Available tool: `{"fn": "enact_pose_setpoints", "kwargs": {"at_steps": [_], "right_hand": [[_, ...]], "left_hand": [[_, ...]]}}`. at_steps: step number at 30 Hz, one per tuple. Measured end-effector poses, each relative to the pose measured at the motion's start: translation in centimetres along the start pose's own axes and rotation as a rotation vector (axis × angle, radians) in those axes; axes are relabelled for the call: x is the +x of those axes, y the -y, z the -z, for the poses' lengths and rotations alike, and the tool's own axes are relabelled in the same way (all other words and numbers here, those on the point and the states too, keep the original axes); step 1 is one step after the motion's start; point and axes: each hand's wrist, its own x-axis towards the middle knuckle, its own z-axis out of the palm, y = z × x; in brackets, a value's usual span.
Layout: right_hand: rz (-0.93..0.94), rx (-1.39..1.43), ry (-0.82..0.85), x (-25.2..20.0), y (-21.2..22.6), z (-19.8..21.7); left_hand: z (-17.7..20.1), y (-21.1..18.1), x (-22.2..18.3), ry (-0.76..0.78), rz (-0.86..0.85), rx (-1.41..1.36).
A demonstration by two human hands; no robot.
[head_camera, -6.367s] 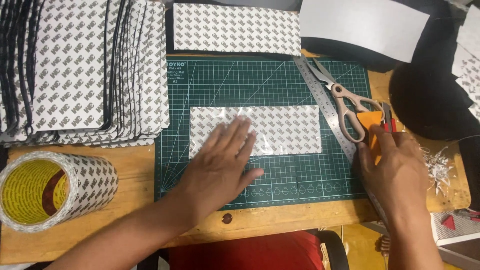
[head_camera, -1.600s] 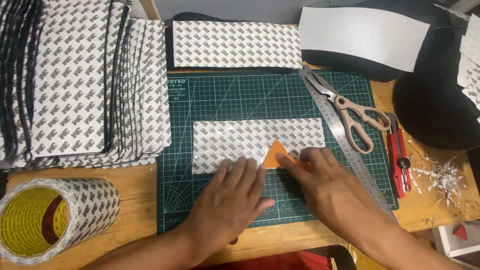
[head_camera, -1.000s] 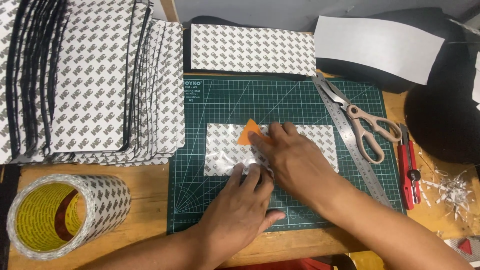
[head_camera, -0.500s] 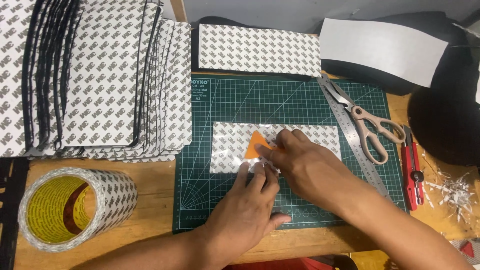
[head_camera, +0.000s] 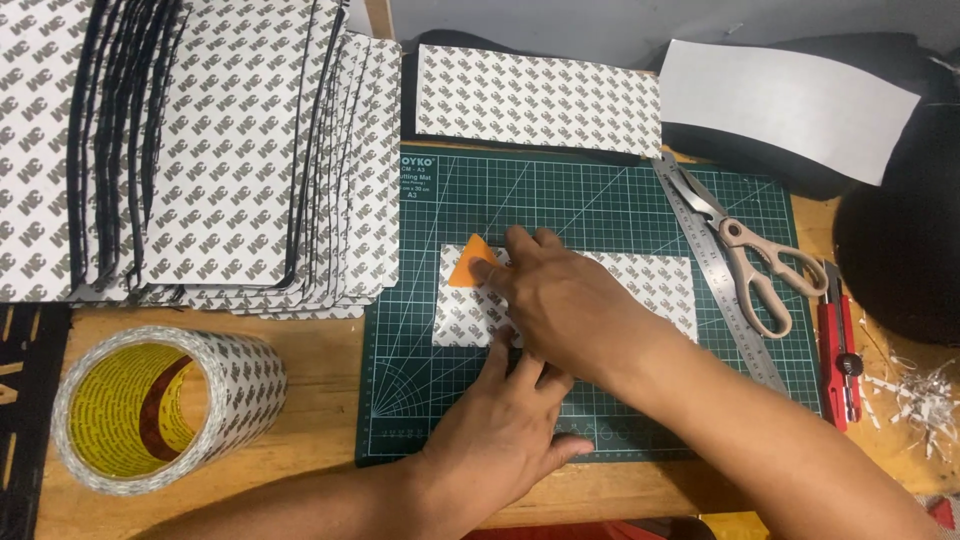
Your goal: Applying black adhesive strips to white rectangular bases and smoothing them with a scraper tool
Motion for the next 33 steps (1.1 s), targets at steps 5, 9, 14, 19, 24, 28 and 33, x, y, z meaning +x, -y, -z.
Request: {"fn": "enact_pose_setpoints", "kwargs": {"at_steps": [5, 9, 14, 19, 24, 28, 33], "right_hand": [[-0.041, -0.005, 0.016, 0.5, 0.9, 0.1], [-0.067, 0.044, -0.030, 1.1, 0.7, -0.5], [0.076, 0.212, -0.190, 0.2, 0.0, -0.4], [0.224, 0.249, -0.339, -2.4, -0.8, 0.3], [0.189, 0.146, -0.174, -3.8, -1.5, 0.1], [0.284, 0.071, -0.151, -3.0, -1.8, -0.4], [0.293, 0.055, -0.102, -1.4, -1.3, -0.9]], "left_hand": [[-0.1, 0.0, -0.1, -0.027, 0.018, -0.010], [0.0, 0.0, -0.1, -0.033, 0.019, -0.004], [0.2, 0.1, -0.2, -0.103, 0.037, 0.040], [0.2, 0.0, -0.4, -0.140, 0.064, 0.085], [-0.2, -0.5, -0.7, -0.189, 0.084, 0.143], [-0.4, -1.1, -1.2, -0.201, 0.077, 0.202], [-0.5, -1.2, -1.4, -0.141, 0.073, 0.109]]}}
